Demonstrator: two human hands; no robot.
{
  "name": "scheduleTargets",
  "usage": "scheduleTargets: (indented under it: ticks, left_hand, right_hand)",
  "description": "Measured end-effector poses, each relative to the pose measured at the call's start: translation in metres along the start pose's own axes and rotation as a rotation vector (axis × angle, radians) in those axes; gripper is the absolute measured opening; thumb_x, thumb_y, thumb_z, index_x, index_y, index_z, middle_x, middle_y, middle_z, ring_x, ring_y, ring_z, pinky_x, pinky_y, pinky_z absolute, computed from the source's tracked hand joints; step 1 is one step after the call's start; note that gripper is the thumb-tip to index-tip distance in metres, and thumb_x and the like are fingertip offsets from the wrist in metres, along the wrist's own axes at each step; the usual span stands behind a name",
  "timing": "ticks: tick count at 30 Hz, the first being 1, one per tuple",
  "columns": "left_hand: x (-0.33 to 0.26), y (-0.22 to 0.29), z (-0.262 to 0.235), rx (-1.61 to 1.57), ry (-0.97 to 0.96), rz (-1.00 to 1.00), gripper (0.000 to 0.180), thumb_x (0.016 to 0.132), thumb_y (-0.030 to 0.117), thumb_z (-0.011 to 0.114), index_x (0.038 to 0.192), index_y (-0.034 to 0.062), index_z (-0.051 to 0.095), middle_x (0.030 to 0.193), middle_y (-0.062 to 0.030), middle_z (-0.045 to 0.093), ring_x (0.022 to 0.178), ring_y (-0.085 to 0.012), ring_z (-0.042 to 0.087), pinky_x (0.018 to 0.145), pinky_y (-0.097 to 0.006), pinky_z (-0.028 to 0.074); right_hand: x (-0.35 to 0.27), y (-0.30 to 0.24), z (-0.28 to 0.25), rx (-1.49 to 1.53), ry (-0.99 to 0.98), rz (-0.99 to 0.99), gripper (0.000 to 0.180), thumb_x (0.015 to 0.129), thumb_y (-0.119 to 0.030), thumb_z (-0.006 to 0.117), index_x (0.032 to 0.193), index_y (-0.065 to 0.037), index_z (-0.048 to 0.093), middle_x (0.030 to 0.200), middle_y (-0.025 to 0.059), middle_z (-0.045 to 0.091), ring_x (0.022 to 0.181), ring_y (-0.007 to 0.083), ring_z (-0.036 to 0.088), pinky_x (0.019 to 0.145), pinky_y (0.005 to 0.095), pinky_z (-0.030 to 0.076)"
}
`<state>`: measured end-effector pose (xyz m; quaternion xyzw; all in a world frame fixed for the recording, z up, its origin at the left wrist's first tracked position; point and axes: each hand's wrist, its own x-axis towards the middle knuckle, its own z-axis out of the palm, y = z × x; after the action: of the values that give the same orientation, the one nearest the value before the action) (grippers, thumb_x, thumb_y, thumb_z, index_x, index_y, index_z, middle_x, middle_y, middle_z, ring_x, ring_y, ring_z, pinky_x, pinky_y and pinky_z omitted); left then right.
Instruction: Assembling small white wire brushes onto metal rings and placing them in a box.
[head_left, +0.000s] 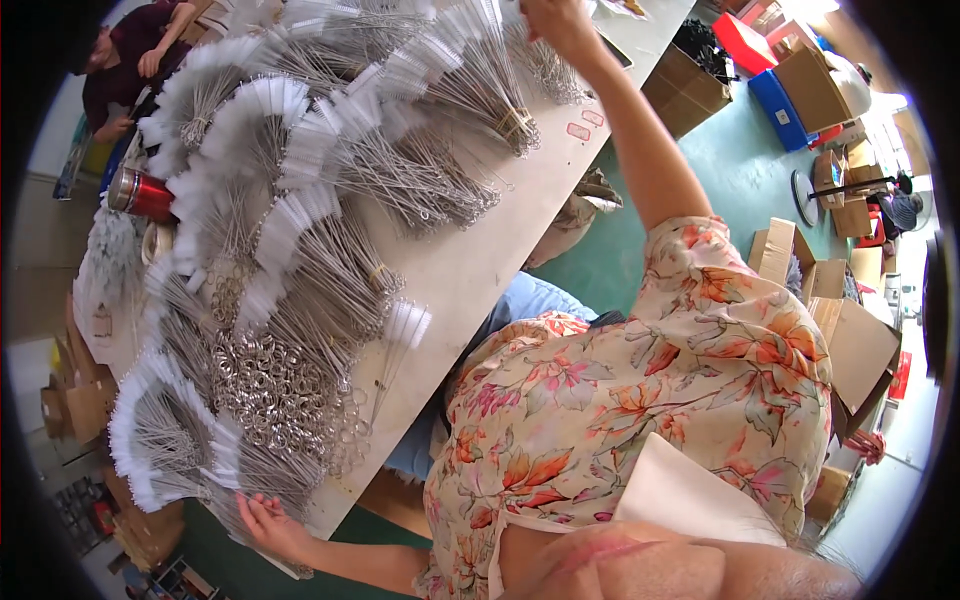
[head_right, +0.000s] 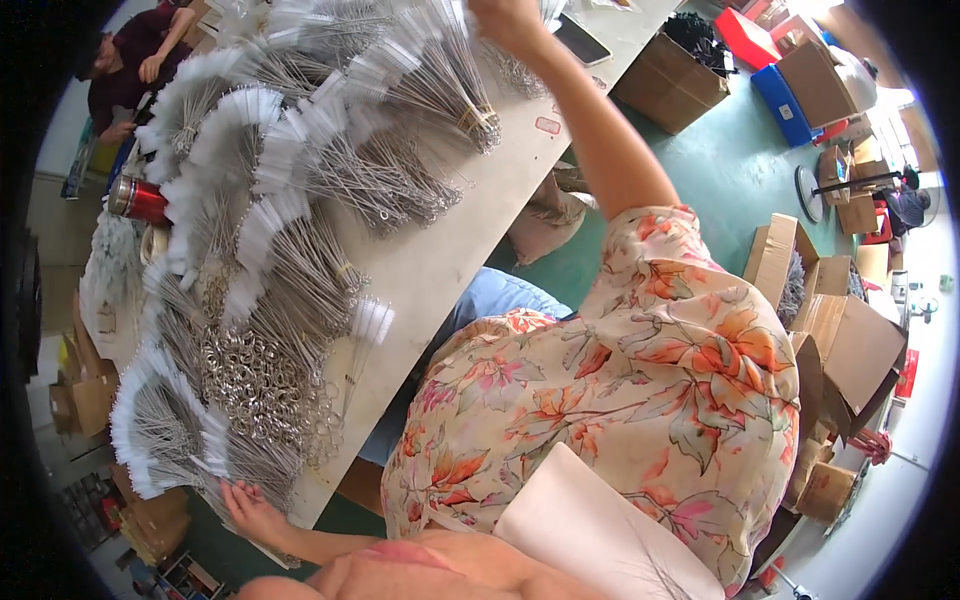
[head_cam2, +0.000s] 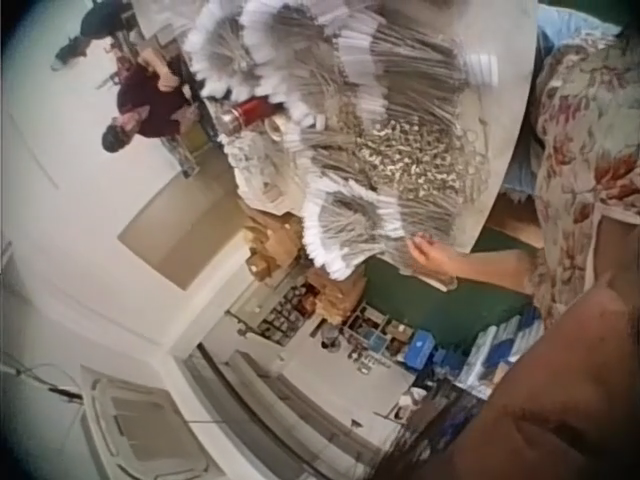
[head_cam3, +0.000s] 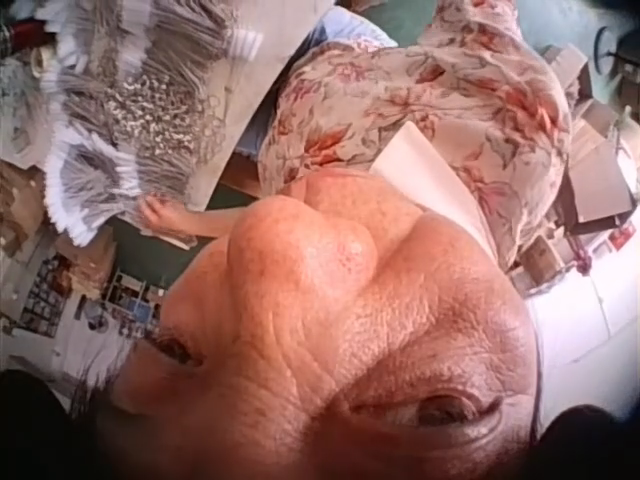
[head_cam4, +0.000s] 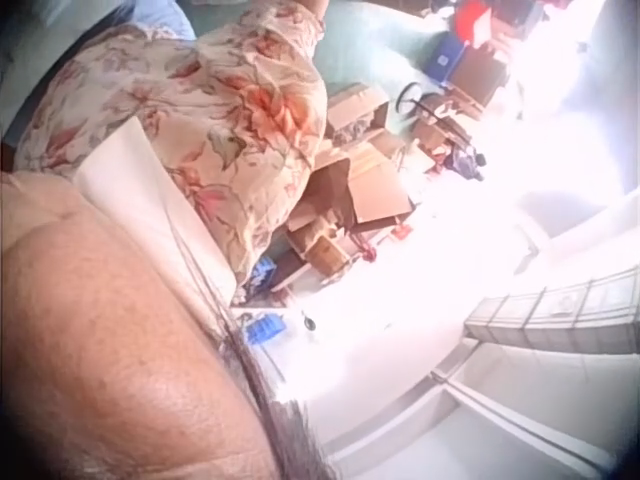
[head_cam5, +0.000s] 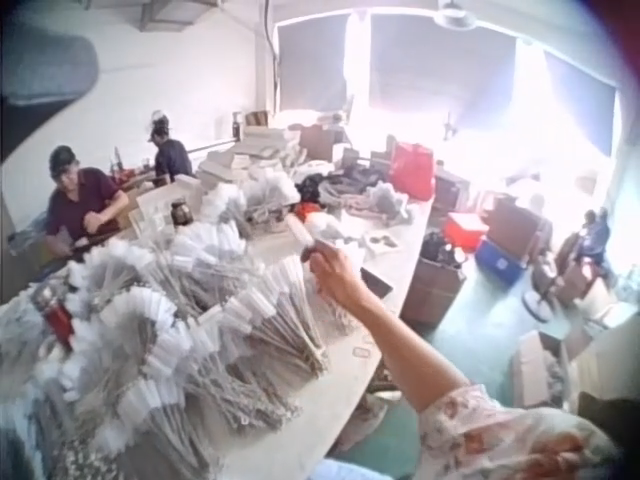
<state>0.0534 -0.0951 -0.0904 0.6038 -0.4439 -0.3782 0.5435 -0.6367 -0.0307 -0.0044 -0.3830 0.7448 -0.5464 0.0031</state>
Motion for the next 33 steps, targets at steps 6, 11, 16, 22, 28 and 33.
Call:
scheduleTargets:
  ticks: [6, 11, 16, 22, 28, 33]
  left_hand:
    - [-0.01, -0.009, 0.034, -0.234, -0.151, -0.134, 0.031, 0.092, 0.018, 0.05, 0.118, -0.0004, 0.051, 0.077, 0.0013, 0.047, 0.052, -0.0029, 0.033, 0.04, -0.016, 0.022]
    - [-0.027, 0.002, 0.087, -0.303, -0.197, -0.19, 0.028, 0.092, 0.022, 0.051, 0.108, -0.001, 0.054, 0.071, 0.0024, 0.043, 0.051, -0.0019, 0.03, 0.04, -0.016, 0.019]
    - [-0.037, 0.01, 0.118, -0.473, -0.338, -0.067, 0.025, 0.093, 0.021, 0.05, 0.099, -0.0024, 0.058, 0.071, 0.0015, 0.046, 0.053, -0.0025, 0.031, 0.044, -0.016, 0.023]
    - [-0.085, 0.075, 0.189, -0.202, -0.508, 0.215, 0.024, 0.092, 0.014, 0.049, 0.106, -0.0031, 0.059, 0.074, -0.0001, 0.053, 0.052, -0.0009, 0.035, 0.043, -0.016, 0.026]
    - [-0.082, 0.056, 0.233, -0.027, -0.381, 0.695, 0.017, 0.09, 0.005, 0.049, 0.105, 0.002, 0.057, 0.079, -0.004, 0.055, 0.06, -0.0068, 0.051, 0.05, -0.019, 0.04]
    - [-0.088, 0.056, 0.212, -0.117, -0.173, 0.958, 0.02, 0.084, -0.001, 0.056, 0.101, 0.0, 0.047, 0.107, -0.0146, 0.042, 0.078, -0.0192, 0.062, 0.068, -0.024, 0.053]
  right_hand:
    - [0.072, 0.132, -0.008, -0.649, 0.155, -0.069, 0.024, 0.082, -0.02, 0.048, 0.084, 0.0, 0.063, 0.078, 0.021, 0.062, 0.07, 0.0341, 0.061, 0.065, 0.0384, 0.048]
    - [0.088, 0.142, -0.04, -0.879, -0.024, 0.066, 0.029, 0.069, -0.043, 0.064, 0.087, -0.021, 0.071, 0.086, 0.0069, 0.068, 0.083, 0.0264, 0.064, 0.073, 0.04, 0.05]
    - [0.02, -0.051, 0.003, -0.524, 0.277, -0.224, 0.029, 0.085, -0.028, 0.053, 0.084, 0.0, 0.062, 0.069, 0.0203, 0.059, 0.062, 0.0309, 0.056, 0.058, 0.0373, 0.044]
    - [-0.102, -0.128, 0.12, 0.793, -0.713, -0.235, 0.029, 0.092, -0.03, 0.048, 0.098, -0.004, 0.06, 0.101, 0.0102, 0.06, 0.088, 0.0232, 0.06, 0.081, 0.038, 0.049]
    - [-0.216, -0.161, 0.18, 0.838, -0.999, -0.194, 0.026, 0.091, -0.022, 0.054, 0.11, -0.004, 0.054, 0.097, 0.0096, 0.055, 0.097, 0.0161, 0.051, 0.08, 0.0302, 0.044]
    - [-0.197, -0.136, 0.176, 0.603, -0.862, -0.223, 0.023, 0.09, -0.023, 0.054, 0.1, -0.005, 0.065, 0.098, 0.0092, 0.062, 0.099, 0.0172, 0.053, 0.087, 0.0298, 0.043]
